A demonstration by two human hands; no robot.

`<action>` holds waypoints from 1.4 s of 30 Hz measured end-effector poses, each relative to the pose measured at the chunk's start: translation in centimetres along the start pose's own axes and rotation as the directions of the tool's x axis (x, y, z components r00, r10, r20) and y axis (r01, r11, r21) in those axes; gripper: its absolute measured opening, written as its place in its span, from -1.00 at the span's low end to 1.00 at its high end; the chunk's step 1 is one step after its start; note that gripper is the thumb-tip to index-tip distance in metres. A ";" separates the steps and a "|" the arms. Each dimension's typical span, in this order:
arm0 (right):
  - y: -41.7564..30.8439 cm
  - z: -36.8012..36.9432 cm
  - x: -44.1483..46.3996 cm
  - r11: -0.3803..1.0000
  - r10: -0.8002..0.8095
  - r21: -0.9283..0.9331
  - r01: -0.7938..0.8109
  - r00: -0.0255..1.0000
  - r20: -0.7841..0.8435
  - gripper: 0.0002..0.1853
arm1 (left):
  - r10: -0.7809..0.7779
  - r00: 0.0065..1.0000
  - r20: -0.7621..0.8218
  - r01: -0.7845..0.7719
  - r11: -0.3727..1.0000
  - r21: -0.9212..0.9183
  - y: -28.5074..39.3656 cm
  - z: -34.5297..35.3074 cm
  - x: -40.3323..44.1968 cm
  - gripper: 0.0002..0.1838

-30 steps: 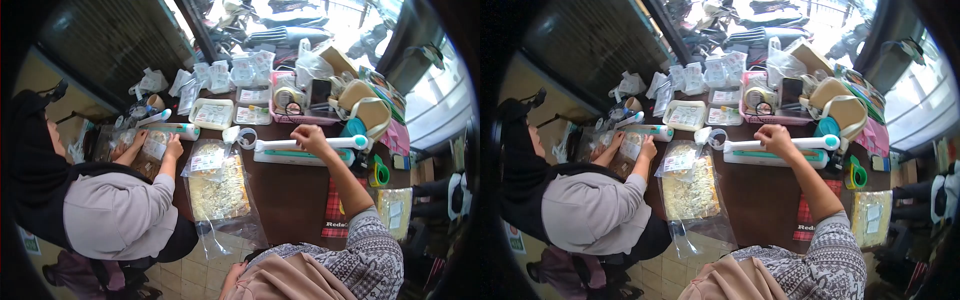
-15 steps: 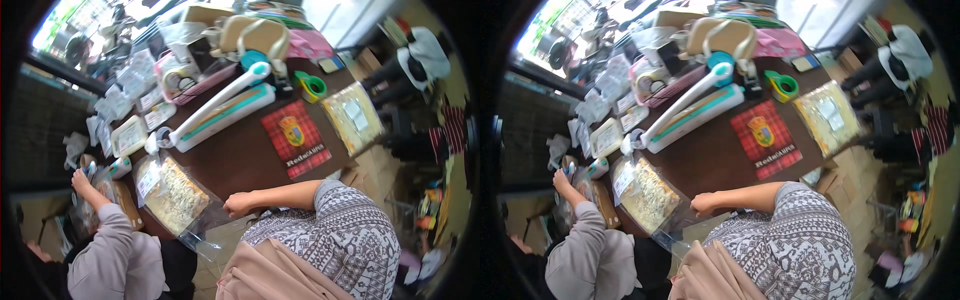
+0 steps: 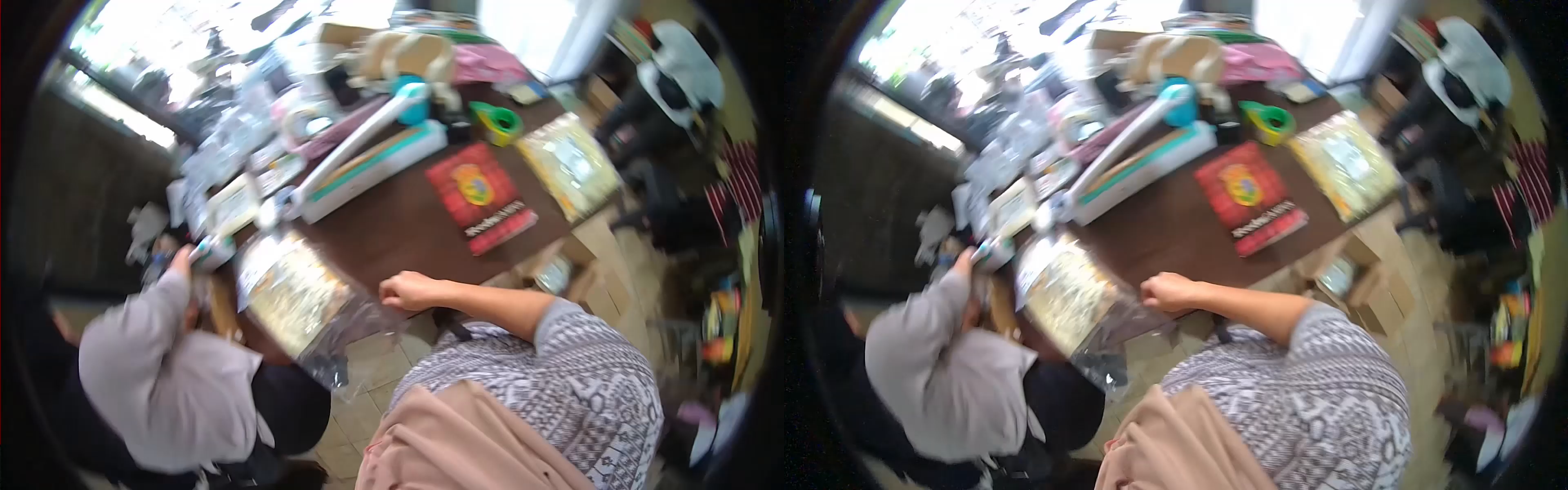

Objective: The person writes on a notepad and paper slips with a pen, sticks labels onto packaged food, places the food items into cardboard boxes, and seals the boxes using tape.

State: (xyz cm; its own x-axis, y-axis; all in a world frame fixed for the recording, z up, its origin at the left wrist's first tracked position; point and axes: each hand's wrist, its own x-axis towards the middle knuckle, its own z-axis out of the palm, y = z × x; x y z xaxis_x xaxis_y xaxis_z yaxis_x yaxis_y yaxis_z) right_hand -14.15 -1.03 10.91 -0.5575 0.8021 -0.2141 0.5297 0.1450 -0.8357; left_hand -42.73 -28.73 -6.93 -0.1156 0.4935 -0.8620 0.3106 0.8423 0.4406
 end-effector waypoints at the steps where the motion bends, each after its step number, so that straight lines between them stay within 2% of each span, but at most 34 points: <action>1: -0.2 1.2 0.1 0.995 -0.014 -0.094 0.015 1.000 0.015 -0.80 | 0.009 1.000 -0.014 -0.009 1.000 0.022 -1.0 0.4 -0.5 -0.40; 3: -1.0 3.3 0.0 0.989 -0.147 -0.008 0.148 0.987 0.068 -0.84 | 0.011 0.999 -0.043 -0.005 0.989 0.145 -3.3 2.0 -1.1 -0.38; 4: -1.8 3.9 -0.1 0.985 -0.175 0.026 0.173 0.973 0.151 -0.85 | -0.013 0.998 -0.059 0.026 0.973 0.230 -4.3 3.1 -1.2 -0.38; 5: -2.3 5.0 0.1 0.977 -0.199 -0.035 0.210 0.961 0.191 -0.87 | -0.047 0.997 -0.066 0.065 0.951 0.301 -4.5 4.1 -1.2 -0.37; 6: -4.2 5.5 0.1 0.996 -0.077 0.073 0.055 0.935 0.346 -0.89 | -0.118 0.990 -0.079 0.138 0.928 0.346 -5.2 4.6 -1.5 -0.37; 7: -5.1 6.5 0.3 0.997 -0.075 0.044 0.063 0.910 0.409 -0.92 | -0.185 0.979 -0.087 0.204 0.915 0.349 -5.7 5.0 -2.3 -0.36; 8: -5.5 7.8 0.7 0.987 -0.131 0.141 0.073 0.877 0.463 -0.93 | -0.251 0.963 -0.100 0.270 0.913 0.306 -6.6 5.5 -3.5 -0.35; 9: -4.2 9.5 1.6 0.981 -0.188 0.055 0.184 0.859 0.476 -0.89 | -0.303 0.947 -0.109 0.321 0.916 0.242 -7.8 6.0 -4.8 -0.35; 10: -8.3 9.8 0.8 0.997 -0.046 0.076 0.005 0.827 0.561 -0.88 | -0.331 0.935 -0.128 0.349 0.923 0.162 -9.1 6.3 -6.6 -0.34; 12: -8.7 11.9 1.8 0.979 -0.195 0.073 0.193 0.748 0.635 -0.89 | -0.314 0.928 -0.203 0.307 0.950 -0.066 -12.7 8.3 -7.3 -0.36; 15: -9.7 16.1 2.4 0.939 -0.301 0.103 0.328 0.641 0.706 -0.90 | -0.279 0.916 -0.288 0.195 0.938 -0.286 -19.1 12.0 -7.9 -0.39; 16: -9.8 17.6 2.8 0.921 -0.343 0.134 0.366 0.597 0.725 -0.89 | -0.260 0.833 -0.488 0.065 0.923 -0.380 -20.7 14.4 -7.4 -0.34; 17: -10.3 18.9 3.0 0.911 -0.362 0.150 0.384 0.573 0.735 -0.89 | -0.277 0.817 -0.505 0.066 0.916 -0.396 -20.6 15.0 -8.4 -0.34; 19: -11.5 21.6 2.5 0.845 -0.361 0.072 0.530 0.466 0.808 -0.87 | -0.298 0.785 -0.544 0.046 0.903 -0.428 -20.9 17.8 -9.7 -0.34; 21: -12.9 24.0 1.3 0.833 -0.319 0.053 0.551 0.400 0.859 -0.80 | -0.357 0.793 -0.493 0.079 0.864 -0.498 -21.9 20.5 -8.7 -0.43; 23: -13.7 26.5 -0.3 0.654 -0.256 0.041 0.755 0.169 0.952 -0.70 | -0.252 0.869 -0.426 0.036 0.891 -0.453 -21.8 22.0 -9.5 -0.46; 24: -13.9 27.5 -1.4 0.642 -0.259 0.053 0.764 0.151 0.954 -0.70 | -0.189 0.873 -0.450 0.005 0.926 -0.378 -21.8 22.8 -10.1 -0.45; 25: -14.0 28.6 -2.6 0.830 0.020 -0.049 0.556 0.058 0.998 -0.65 | -0.124 0.874 -0.469 -0.024 0.954 -0.297 -21.9 23.3 -10.6 -0.43; 26: -13.7 29.5 -3.4 0.919 0.268 -0.221 0.327 -0.106 0.958 -0.59 | -0.309 0.866 -0.392 0.074 0.857 -0.510 -21.8 23.6 -10.9 -0.41; 27: -11.1 31.1 -3.2 0.915 0.267 -0.215 0.341 -0.113 0.957 -0.59 | -0.317 0.860 -0.400 0.072 0.852 -0.519 -22.3 23.9 -10.9 -0.41; 28: -7.9 32.7 -2.2 0.832 0.187 -0.002 0.555 -0.277 0.943 -0.64 | -0.327 0.852 -0.410 0.087 0.859 -0.504 -22.9 24.1 -11.0 -0.39; 29: -4.5 34.5 -1.1 0.691 0.101 0.249 0.678 -0.431 0.896 -0.69 | -0.336 0.842 -0.421 0.103 0.867 -0.487 -23.6 24.1 -11.0 -0.38; 30: -4.4 34.5 -1.4 0.679 0.179 0.201 0.706 -0.424 0.888 -0.68 | -0.314 0.830 -0.461 0.095 0.894 -0.438 -24.6 24.3 -10.4 -0.36; 31: -4.5 34.5 -0.9 0.704 0.282 0.063 0.707 -0.359 0.890 -0.68 | -0.320 0.825 -0.466 0.093 0.890 -0.446 -25.7 24.6 -9.8 -0.36; 33: -3.9 34.4 0.4 0.706 0.409 -0.118 0.698 -0.266 0.873 -0.67 | -0.458 0.792 -0.404 0.074 0.728 -0.681 -26.0 23.8 -10.8 -0.35; 34: -4.0 34.4 1.0 0.689 0.442 -0.171 0.704 -0.222 0.869 -0.66 | -0.461 0.784 -0.416 0.095 0.752 -0.652 -25.7 23.1 -11.8 -0.35; 35: -3.8 34.4 1.8 0.681 0.461 -0.217 0.700 -0.179 0.869 -0.66 | -0.463 0.783 -0.415 0.091 0.746 -0.660 -26.1 22.9 -11.9 -0.35; 37: -3.5 33.8 3.8 0.685 0.469 -0.315 0.657 -0.068 0.880 -0.64 | -0.530 0.719 -0.450 0.059 0.692 -0.720 -26.5 22.6 -12.1 -0.37; 38: -3.2 33.4 5.3 0.723 0.450 -0.369 0.584 0.007 0.893 -0.64 | -0.527 0.766 -0.368 0.112 0.673 -0.731 -26.2 21.8 -12.9 -0.39; 39: -3.1 33.2 7.2 0.794 0.412 -0.408 0.450 0.095 0.906 -0.63 | -0.524 0.766 -0.371 0.108 0.674 -0.731 -26.2 21.6 -13.1 -0.39; 40: -3.1 32.8 10.0 0.894 0.347 -0.395 0.213 0.229 0.909 -0.71 | -0.487 0.768 -0.415 0.071 0.709 -0.702 -26.4 21.4 -13.1 -0.39; 41: -3.2 32.3 12.8 0.957 0.275 -0.290 -0.013 0.357 0.893 -0.78 | -0.446 0.771 -0.454 0.035 0.742 -0.669 -26.5 21.4 -13.2 -0.39; 42: -6.9 29.8 11.1 0.987 -0.159 0.111 0.114 0.721 0.675 -0.86 | -0.435 0.778 -0.452 0.035 0.750 -0.661 -26.7 21.4 -13.1 -0.39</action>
State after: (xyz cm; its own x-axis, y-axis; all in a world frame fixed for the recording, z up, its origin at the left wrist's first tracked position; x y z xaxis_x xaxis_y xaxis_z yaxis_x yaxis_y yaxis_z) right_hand -43.06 -10.43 -0.74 -0.9172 0.1644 -0.3629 0.3888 0.1704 -0.9054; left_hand -29.34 -62.29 -12.77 -0.6521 0.1155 -0.7493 -0.3947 0.7921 0.4656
